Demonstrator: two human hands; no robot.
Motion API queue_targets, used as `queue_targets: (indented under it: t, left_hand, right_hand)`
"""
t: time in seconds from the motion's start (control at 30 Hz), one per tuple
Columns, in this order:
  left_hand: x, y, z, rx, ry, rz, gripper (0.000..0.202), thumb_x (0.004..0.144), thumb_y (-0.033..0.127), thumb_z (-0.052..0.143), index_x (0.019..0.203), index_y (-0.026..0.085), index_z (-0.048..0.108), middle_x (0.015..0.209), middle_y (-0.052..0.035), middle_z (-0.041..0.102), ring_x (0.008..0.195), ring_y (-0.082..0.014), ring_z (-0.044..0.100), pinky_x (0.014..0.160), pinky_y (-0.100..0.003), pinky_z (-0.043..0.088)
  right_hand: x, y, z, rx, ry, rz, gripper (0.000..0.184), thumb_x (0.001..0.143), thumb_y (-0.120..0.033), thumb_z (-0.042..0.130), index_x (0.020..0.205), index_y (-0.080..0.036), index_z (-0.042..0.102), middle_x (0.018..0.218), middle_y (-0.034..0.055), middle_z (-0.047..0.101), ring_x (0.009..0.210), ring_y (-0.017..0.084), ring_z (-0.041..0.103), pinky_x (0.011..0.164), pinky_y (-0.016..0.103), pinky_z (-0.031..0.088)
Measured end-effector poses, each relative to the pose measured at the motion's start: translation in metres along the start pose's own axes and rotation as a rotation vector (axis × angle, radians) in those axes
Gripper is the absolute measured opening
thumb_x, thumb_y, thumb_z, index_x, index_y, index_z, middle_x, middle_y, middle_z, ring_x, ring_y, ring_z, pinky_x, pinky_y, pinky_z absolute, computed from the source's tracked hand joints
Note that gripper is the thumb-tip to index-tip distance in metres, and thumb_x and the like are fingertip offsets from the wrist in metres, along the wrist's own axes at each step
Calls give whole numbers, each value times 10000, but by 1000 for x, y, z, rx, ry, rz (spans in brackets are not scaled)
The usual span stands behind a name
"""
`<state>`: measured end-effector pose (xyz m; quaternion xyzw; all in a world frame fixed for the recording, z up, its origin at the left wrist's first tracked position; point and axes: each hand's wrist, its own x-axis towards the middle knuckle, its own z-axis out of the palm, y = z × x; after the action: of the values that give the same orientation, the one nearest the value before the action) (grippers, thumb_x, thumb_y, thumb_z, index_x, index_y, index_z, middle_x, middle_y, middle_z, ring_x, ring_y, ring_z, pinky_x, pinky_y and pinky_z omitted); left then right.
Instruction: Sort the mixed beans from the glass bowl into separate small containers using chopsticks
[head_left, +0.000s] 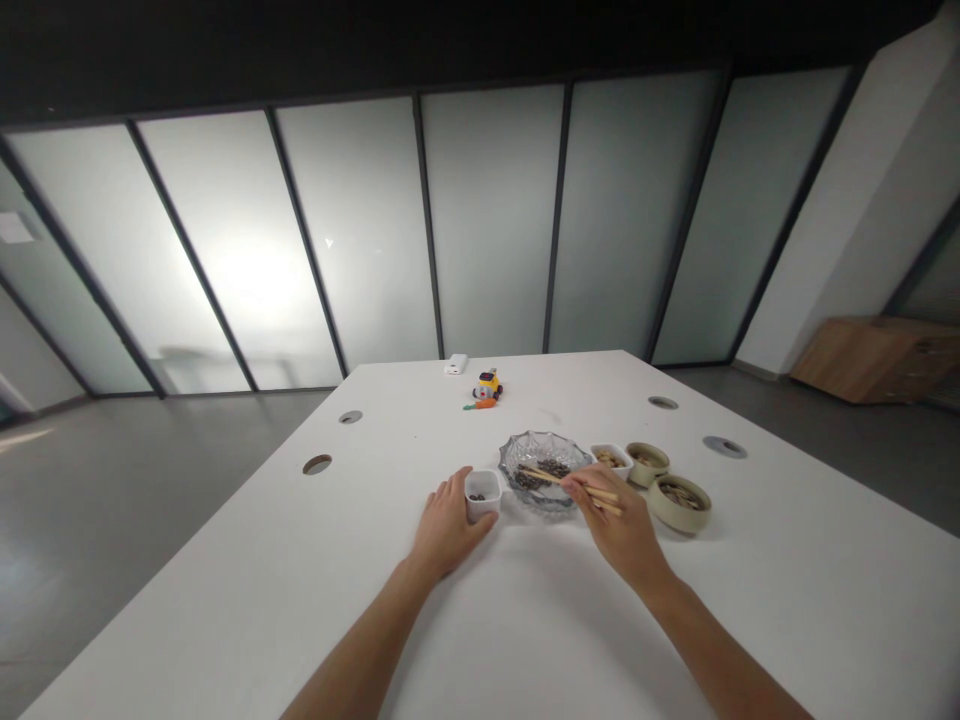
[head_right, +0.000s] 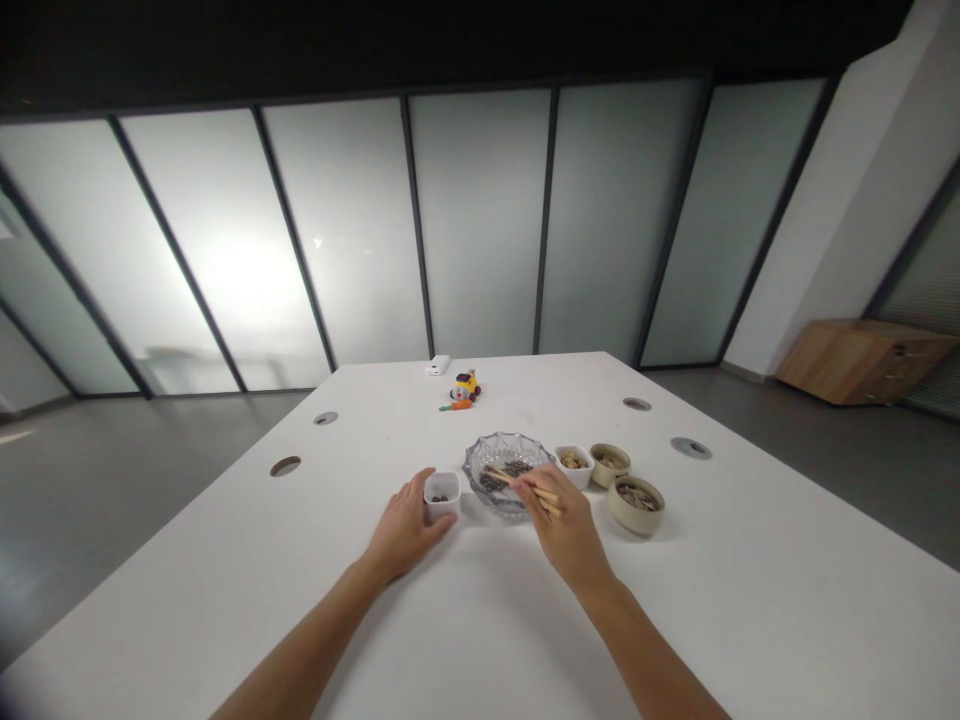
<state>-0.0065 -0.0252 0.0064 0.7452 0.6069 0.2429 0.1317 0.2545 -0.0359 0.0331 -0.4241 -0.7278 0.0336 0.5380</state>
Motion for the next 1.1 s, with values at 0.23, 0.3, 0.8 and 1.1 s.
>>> queue_targets:
  t: [0.23,0.3,0.8,1.1]
  left_hand:
    - [0,0,0,1,3,-5,711,863,437,642,1494,217,402,1474,-103,575,1331,-269,543,1103,-360,379]
    - [0,-1,1,-1,7,5,711,863,436,638,1493,213,399,1471,-103,575,1329,-271,542,1098,-363,382]
    - [0,-1,1,-1,1,-10,714,864,436,632,1500,214,398,1477,-108,569,1327,-271,542,1110,-365,369]
    - [0,-1,1,5,-3,-18,712,866,437,637,1501,226,395,1493,-99,558,1346,-274,530,1122,-369,365]
  right_hand:
    - [0,2,1,28,15,12,291,1015,-427,562,868,-226,713,842,64,712,773,215,684,692,339,571]
    - [0,2,1,28,14,12,294,1014,-427,562,863,-226,715,839,64,711,766,216,682,694,344,571]
    - [10,-22,-15,62,198,27,299,1017,-406,552,849,-246,741,833,60,741,819,232,693,718,362,566]
    - [8,-27,-13,103,161,47,318,1019,-416,543,819,-238,717,795,48,732,766,217,683,686,338,552]
